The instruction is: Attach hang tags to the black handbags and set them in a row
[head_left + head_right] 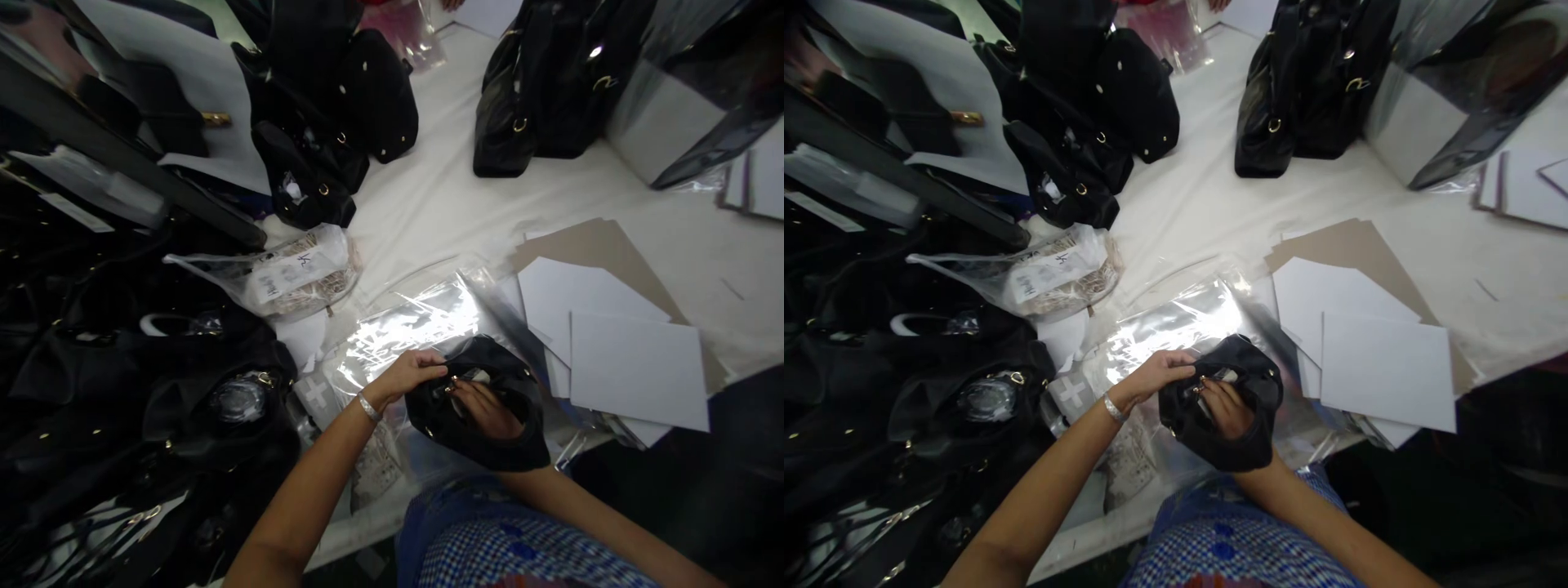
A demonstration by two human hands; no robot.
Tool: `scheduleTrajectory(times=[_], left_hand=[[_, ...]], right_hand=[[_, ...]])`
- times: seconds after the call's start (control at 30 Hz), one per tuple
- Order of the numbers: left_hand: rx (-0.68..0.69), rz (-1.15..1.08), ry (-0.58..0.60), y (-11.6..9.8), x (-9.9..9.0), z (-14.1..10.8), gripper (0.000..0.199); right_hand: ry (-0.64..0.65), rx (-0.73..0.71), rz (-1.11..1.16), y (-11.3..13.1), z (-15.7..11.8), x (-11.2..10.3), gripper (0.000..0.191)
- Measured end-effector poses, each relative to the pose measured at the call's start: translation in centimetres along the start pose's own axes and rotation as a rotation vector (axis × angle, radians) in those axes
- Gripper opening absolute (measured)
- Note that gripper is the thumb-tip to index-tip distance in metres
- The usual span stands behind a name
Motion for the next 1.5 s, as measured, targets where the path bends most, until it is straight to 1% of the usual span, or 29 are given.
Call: scheduleTrajectory(times=[0.07,0.17,0.3,0.37,0.47,0.57,0.67,0.73,0.83,0.9,0.97,1.03,1.1,1.2,1.27,1.33,1.43,1.5], left_hand=[[-0.008,-0.023,-0.009,0.3,0.0,-0.1,0.035],[-0.017,-0.055,-0.016,0.5,0.0,-0.3,0.035],[-0.033,-0.093,0.024,1.1,0.2,-0.6,0.034],[-0.035,-0.101,0.015,1.4,0.4,-0.8,0.035],[0.003,-0.074,-0.046,1.5,0.6,-1.0,0.034],[0.084,0.008,-0.096,1.2,0.9,-1.5,0.031],[0.182,0.134,-0.204,0.9,1.3,-2.4,0.027],[0.231,0.179,-0.264,0.6,1.7,-3.2,0.028],[0.304,0.223,-0.309,0.3,2.6,-4.4,0.044],[0.369,0.287,-0.372,0.1,3.0,-5.0,0.052],[0.408,0.323,-0.433,0.0,3.4,-5.4,0.052],[0.414,0.309,-0.468,0.1,3.8,-5.6,0.049],[0.421,0.289,-0.512,0.2,4.2,-5.7,0.049],[0.444,0.317,-0.584,0.2,4.7,-6.0,0.048],[0.419,0.323,-0.579,0.3,4.9,-6.0,0.045],[0.379,0.296,-0.522,0.4,5.1,-5.8,0.041],[0.351,0.260,-0.460,0.4,5.1,-5.4,0.039],[0.346,0.260,-0.451,0.5,5.0,-5.1,0.039]], right_hand=[[-0.034,0.018,0.021,0.5,0.3,-0.4,0.023],[-0.047,0.069,0.063,0.7,0.6,-1.0,0.017],[-0.049,0.141,0.012,0.1,1.2,-2.1,0.020],[-0.040,0.164,0.018,-0.2,1.3,-2.6,0.021],[-0.020,0.159,0.081,-0.3,1.5,-3.0,0.020],[-0.010,0.172,0.099,-0.2,1.9,-3.1,0.020],[-0.005,0.212,0.163,-0.1,2.5,-3.1,0.017],[0.003,0.289,0.231,0.1,2.8,-3.0,0.017],[-0.030,0.430,0.360,0.2,2.9,-2.9,0.026],[-0.054,0.475,0.422,0.1,2.7,-2.8,0.025],[-0.076,0.503,0.464,0.0,2.5,-2.6,0.022],[-0.107,0.555,0.525,-0.3,2.4,-2.6,0.021],[-0.135,0.615,0.607,-0.4,2.4,-2.6,0.023],[-0.176,0.674,0.736,-0.1,2.4,-2.6,0.027],[-0.182,0.704,0.814,0.0,2.2,-2.5,0.029],[-0.163,0.716,0.874,0.0,1.9,-2.2,0.027],[-0.131,0.657,0.904,-0.6,1.6,-1.8,0.024],[-0.096,0.620,0.868,-1.0,1.6,-1.5,0.022]])
Point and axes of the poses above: each hand's wrist, its own z-axis towards the middle knuckle, its own x-axis out of the palm, y = z × x, the point moved 2 cm from there along z, towards the middle knuckle, and after that the axes turned 15 degrees about -y, right-handed, at the moved point
